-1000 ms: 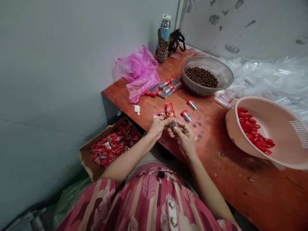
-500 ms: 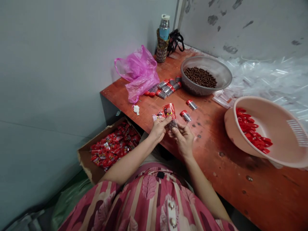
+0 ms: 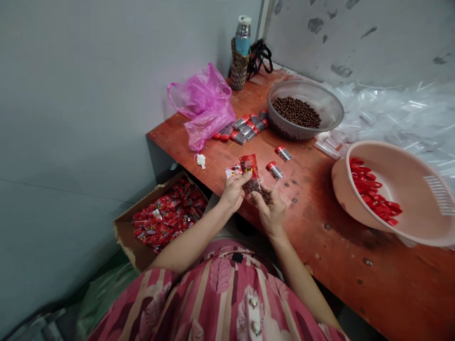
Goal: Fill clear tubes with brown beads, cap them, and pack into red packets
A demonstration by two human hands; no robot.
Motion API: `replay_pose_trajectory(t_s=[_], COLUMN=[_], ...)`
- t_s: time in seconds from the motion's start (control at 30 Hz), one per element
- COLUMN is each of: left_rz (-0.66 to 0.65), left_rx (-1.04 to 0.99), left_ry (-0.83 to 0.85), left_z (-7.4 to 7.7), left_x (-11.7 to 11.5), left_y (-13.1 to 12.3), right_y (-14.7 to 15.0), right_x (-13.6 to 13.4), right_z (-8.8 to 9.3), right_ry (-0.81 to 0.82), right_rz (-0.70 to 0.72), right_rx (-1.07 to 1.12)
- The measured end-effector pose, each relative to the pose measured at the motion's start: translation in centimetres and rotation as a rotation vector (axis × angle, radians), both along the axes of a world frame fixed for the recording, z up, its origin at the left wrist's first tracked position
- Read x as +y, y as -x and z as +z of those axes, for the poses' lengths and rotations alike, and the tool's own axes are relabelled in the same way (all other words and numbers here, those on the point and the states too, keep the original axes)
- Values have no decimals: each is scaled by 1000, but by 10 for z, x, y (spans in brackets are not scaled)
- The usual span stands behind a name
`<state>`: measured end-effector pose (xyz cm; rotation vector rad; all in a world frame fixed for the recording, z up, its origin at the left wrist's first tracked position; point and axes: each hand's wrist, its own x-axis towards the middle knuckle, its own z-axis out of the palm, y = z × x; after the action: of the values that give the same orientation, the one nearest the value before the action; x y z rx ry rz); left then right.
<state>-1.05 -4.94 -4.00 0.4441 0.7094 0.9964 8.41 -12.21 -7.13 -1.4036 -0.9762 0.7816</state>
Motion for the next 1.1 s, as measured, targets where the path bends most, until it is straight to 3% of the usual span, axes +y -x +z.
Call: replay_pose_trajectory(t_s=[0.07, 0.27, 0.5, 0.7, 0.8, 0.9, 0.97, 1.03, 1.1], left_rz=[15, 64, 39, 26, 123, 376, 478, 433, 321], left_rx=[15, 62, 53, 17, -17, -17, 39, 174, 420], left_ry=[-7, -12, -10, 16, 1, 34, 83, 72, -113], left_z=[-1, -7, -6, -5, -6, -12, -20, -29, -37], left_x=[-2, -20, -16, -25, -32, -39, -43, -43, -33], left_y=[-2, -13, 1, 5, 25, 60, 80, 88, 85], right_y=[3, 9, -2, 4, 8, 4, -3, -10, -14], right_x=[1, 13, 10, 16, 20, 22, 22, 24, 25], right_z=[1, 11, 8, 11, 17, 21, 22, 22, 22], right_ry=[4, 53, 50, 72, 94, 115, 139, 169, 187], right_rz=[-2, -61, 177, 151, 203, 224, 190, 158, 155], right_rx=[22, 378, 382, 397, 368, 329, 310, 295, 274])
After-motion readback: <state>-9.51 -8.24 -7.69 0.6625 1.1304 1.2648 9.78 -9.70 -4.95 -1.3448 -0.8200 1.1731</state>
